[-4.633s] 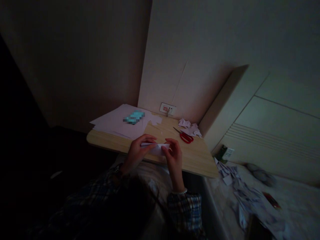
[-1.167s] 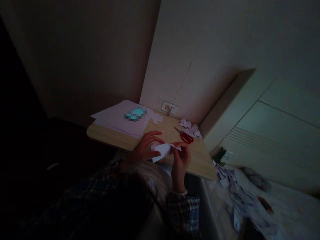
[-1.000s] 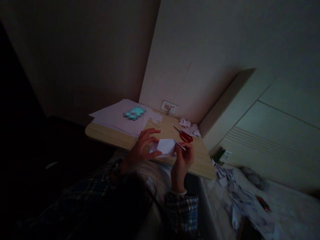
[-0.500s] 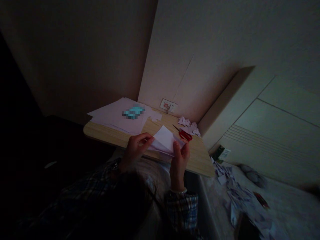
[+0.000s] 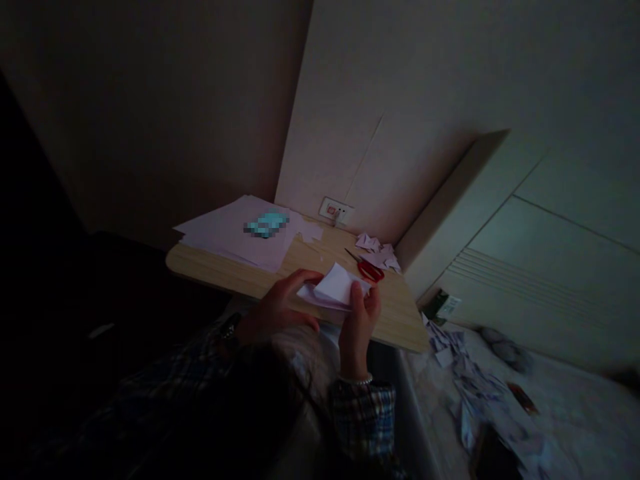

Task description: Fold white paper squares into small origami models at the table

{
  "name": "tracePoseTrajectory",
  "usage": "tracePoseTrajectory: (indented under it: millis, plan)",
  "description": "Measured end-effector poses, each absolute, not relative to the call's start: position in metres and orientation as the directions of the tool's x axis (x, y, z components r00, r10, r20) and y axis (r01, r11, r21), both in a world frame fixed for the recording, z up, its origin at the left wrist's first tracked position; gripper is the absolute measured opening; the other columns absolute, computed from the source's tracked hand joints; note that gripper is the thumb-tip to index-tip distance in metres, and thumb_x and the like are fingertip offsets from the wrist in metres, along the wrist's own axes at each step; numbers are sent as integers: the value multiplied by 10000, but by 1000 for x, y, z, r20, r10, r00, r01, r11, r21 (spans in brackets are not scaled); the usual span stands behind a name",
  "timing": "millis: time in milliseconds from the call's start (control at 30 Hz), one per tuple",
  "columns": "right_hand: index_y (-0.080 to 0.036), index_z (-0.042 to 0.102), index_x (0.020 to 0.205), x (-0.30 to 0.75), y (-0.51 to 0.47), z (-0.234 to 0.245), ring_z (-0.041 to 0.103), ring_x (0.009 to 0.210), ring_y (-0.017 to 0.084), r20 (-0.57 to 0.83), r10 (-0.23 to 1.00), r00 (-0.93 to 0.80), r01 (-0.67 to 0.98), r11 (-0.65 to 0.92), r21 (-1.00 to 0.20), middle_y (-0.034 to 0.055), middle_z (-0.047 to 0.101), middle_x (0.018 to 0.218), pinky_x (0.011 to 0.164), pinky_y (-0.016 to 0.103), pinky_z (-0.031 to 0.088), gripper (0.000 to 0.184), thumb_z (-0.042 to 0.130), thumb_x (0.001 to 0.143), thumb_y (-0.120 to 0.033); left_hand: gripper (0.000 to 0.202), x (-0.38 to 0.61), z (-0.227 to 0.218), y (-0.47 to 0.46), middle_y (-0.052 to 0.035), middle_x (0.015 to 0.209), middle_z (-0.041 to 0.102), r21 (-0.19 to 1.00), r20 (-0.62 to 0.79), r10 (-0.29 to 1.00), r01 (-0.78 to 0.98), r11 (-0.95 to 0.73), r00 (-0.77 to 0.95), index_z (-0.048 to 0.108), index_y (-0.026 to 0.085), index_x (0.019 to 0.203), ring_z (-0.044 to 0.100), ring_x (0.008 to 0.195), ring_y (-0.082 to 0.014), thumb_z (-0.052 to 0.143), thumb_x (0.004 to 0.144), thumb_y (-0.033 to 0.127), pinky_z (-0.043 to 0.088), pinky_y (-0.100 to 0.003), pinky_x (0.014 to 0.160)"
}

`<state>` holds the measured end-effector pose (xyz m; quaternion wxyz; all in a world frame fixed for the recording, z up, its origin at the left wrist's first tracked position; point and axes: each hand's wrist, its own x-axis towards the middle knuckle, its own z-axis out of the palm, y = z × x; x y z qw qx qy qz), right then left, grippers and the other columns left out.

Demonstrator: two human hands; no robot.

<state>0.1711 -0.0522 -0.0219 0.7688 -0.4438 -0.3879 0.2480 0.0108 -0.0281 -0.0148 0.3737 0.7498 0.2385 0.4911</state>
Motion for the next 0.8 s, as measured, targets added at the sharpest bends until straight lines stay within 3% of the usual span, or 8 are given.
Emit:
tracePoseTrajectory:
  millis: [133,300,500,600,800]
  plan:
    - [-215,513,905,170,-53,-22,508,659,126,385,713,586,-42,501,-865,-29,538,755,619,247,428,216,583,796,-387,676,11,-18,-26,-74,1105,637,786,582,713,-45,-617,392,580,200,1114,578,1055,-254,852,510,338,447,-342,936]
    - [-215,516,916,168,-56,-18,489,660,118,432,736,521,37,486,-873,-24,521,764,584,221,411,214,562,816,-399,162,12,-12,-24,-22,849,643,800,585,790,28,-600,184,636,184,816,598,850,-182,690,706,290,466,-280,807]
    - [-219,516,975,163,-58,-16,579,757,134,401,828,392,-41,452,-891,3,610,869,651,244,468,267,579,802,-412,192,12,-5,-24,31,676,574,874,475,880,102,-474,21,578,178,688,529,668,-136,678,679,343,426,-227,654]
    - [-234,470,1069,159,-56,-16,635,863,165,350,894,281,-133,397,-908,27,667,979,727,285,510,407,671,730,-336,216,12,-5,-24,58,620,520,901,428,903,79,-425,-24,533,184,696,459,569,-105,661,699,358,371,-201,540]
    - [-239,455,1121,156,-54,-17,667,848,169,329,917,225,-167,369,-914,45,688,1026,674,276,552,499,706,690,-229,269,14,-5,-23,59,613,512,926,378,926,2,-378,-19,488,186,708,490,575,-107,680,669,370,386,-193,511]
